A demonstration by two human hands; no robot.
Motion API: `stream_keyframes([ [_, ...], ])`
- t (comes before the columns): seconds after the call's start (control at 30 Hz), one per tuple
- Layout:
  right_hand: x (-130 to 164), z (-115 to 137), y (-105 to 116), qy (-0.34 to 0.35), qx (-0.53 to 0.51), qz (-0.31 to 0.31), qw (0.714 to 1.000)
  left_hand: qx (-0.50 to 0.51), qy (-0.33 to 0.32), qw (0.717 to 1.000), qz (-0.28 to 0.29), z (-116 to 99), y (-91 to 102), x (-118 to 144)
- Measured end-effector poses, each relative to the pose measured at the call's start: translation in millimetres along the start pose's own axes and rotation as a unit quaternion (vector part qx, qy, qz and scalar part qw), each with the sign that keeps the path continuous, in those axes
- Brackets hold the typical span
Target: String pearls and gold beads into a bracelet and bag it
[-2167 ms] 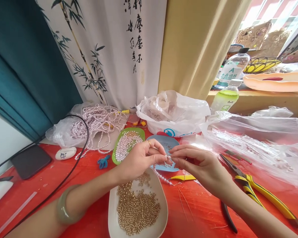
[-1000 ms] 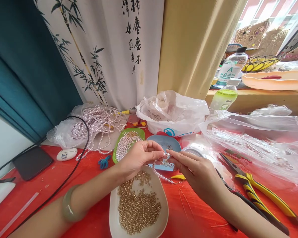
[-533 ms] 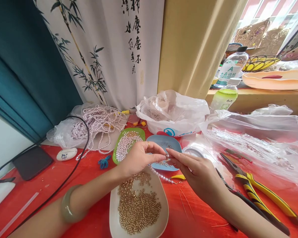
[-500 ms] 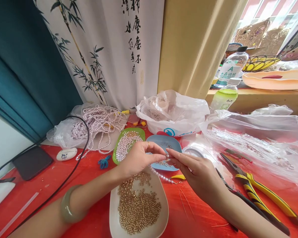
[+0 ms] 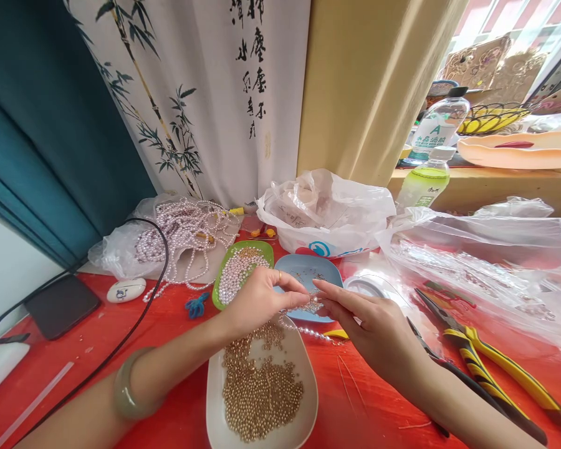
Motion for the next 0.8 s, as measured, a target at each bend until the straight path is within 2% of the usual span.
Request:
stream_keyframes([
  [0.27,-2,-2,2,-0.012,0.005,-0.006,1.0,-0.033,0.003,0.999,-0.005,1,-1.1,0],
  [0.47,-5,-2,7,-0.023,0.015,-0.014,1.0,-0.065,-0.055,0.996,-0.018,-2,-1.9,3],
  [0.7,-8,-4,14,-0.026,0.057,-0.025,0.998,-0.054,-0.064,0.996,-0.027,-5,-0.4,3],
  [0.8,-9,-9,19,-0.053,0.055,-0.043,0.996,-0.048,-0.063,0.996,-0.042,-5,2.3,2],
])
Point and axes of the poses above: each hand's wrist, its own x-axis away from the middle knuckle, its own y-axis out of the back of the hand, z = x × y, the point moved 7 cm from there along -x, towards the middle knuckle, and after that the axes turned 11 degrees about -z, right-handed, at the moved point
